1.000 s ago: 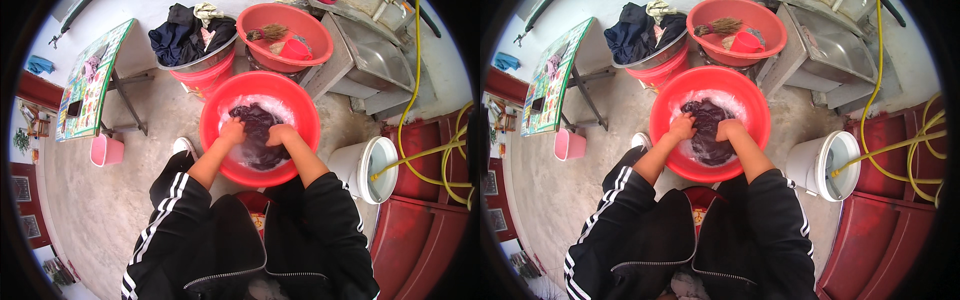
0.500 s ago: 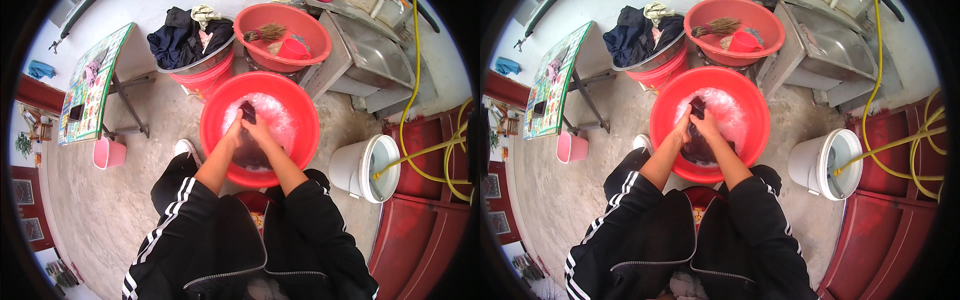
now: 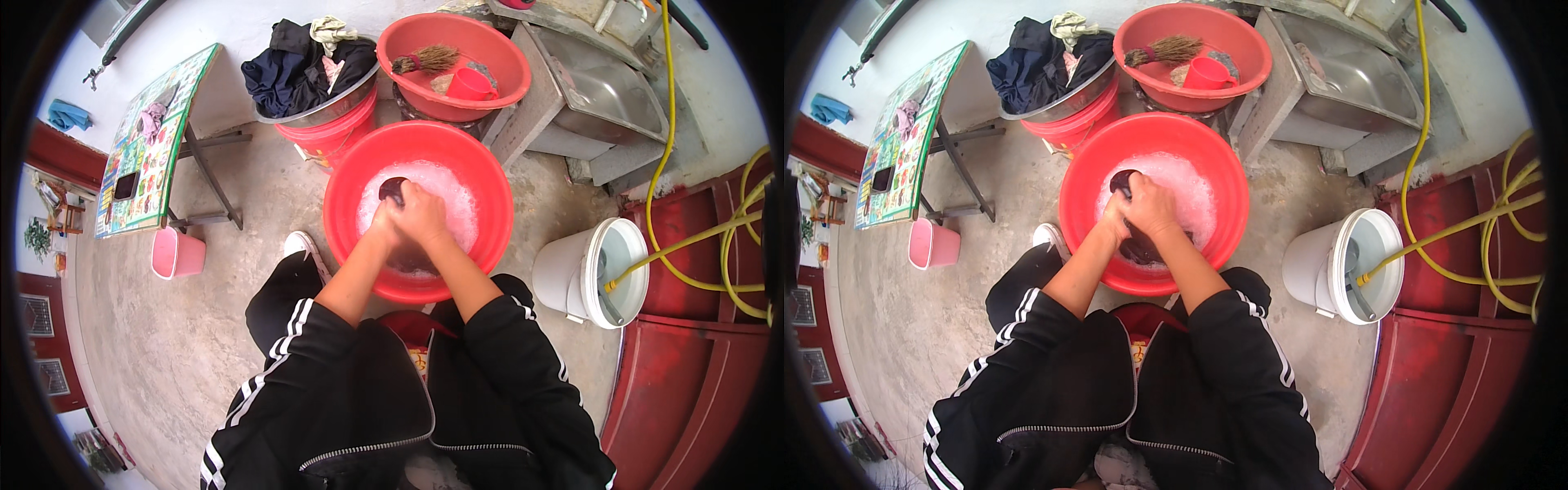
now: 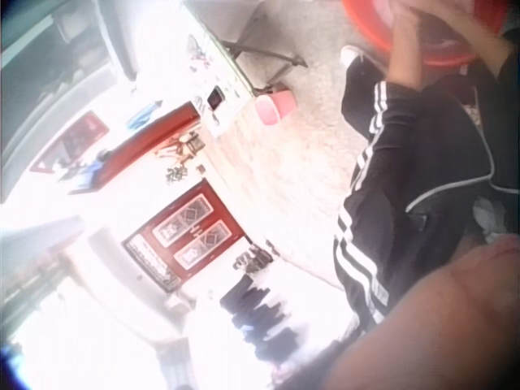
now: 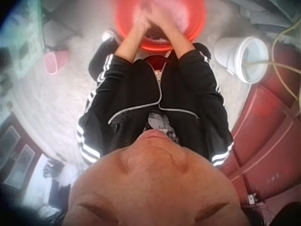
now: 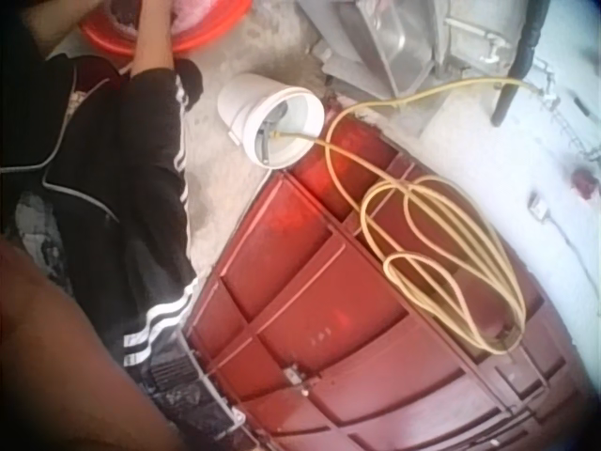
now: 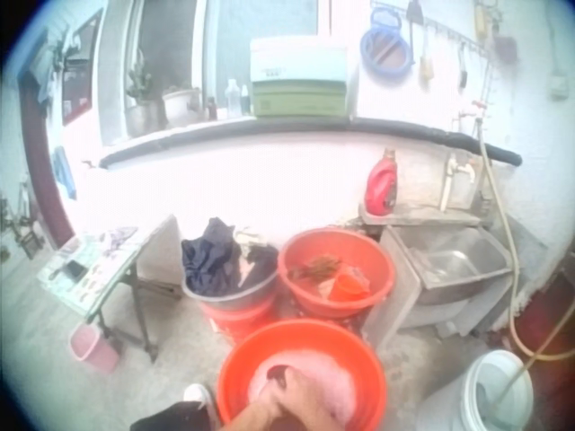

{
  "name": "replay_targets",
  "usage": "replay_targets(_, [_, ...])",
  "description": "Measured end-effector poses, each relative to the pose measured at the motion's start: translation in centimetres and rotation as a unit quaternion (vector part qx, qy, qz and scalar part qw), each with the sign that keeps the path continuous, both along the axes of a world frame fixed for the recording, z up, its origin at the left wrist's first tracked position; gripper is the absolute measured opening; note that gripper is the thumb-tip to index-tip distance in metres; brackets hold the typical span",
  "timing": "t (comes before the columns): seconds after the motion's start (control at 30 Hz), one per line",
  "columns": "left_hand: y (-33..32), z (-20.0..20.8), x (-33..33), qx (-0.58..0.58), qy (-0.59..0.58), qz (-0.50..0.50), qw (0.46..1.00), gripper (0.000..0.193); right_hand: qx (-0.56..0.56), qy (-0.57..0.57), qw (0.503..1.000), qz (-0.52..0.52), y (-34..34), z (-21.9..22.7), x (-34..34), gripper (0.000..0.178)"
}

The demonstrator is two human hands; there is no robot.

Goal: The person hand-washes a dark garment in a red basin filled with soapy water. They repeatedly submerge, agitate, and wring the cloth, then briefly rinse it using a hose before continuing to scrub and wring it.

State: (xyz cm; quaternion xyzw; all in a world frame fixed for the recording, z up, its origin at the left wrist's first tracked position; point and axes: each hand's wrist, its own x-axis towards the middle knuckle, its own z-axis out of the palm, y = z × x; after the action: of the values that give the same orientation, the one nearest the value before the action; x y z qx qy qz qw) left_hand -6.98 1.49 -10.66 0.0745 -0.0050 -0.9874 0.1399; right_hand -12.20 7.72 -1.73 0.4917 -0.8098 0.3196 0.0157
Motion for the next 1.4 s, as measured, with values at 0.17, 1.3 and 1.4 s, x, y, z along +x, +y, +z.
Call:
replay_targets(0.17, [-1.3, 9.0, 2.8, -0.055, -0.298, -0.087, 0.949, 0.031, 0.140, -0.049, 0.986, -0.083, 2.0, -0.8, -5.5, 0.030])
replay_targets(1.3, [-1.0, 1.6, 0.2, -0.882, -0.400, -0.247, 0.009, 0.066, 0.280, 0.067, 0.958, -0.008, 0.2, -9.7, -4.2, 0.068])
replay_targets(1.4, [-0.8, 0.3, -1.1, -0.829, -0.445, -0.338, -0.004, 0.060, 0.261, 0.012, 0.964, 0.056, 0.0, -8.1, -4.4, 0.065])
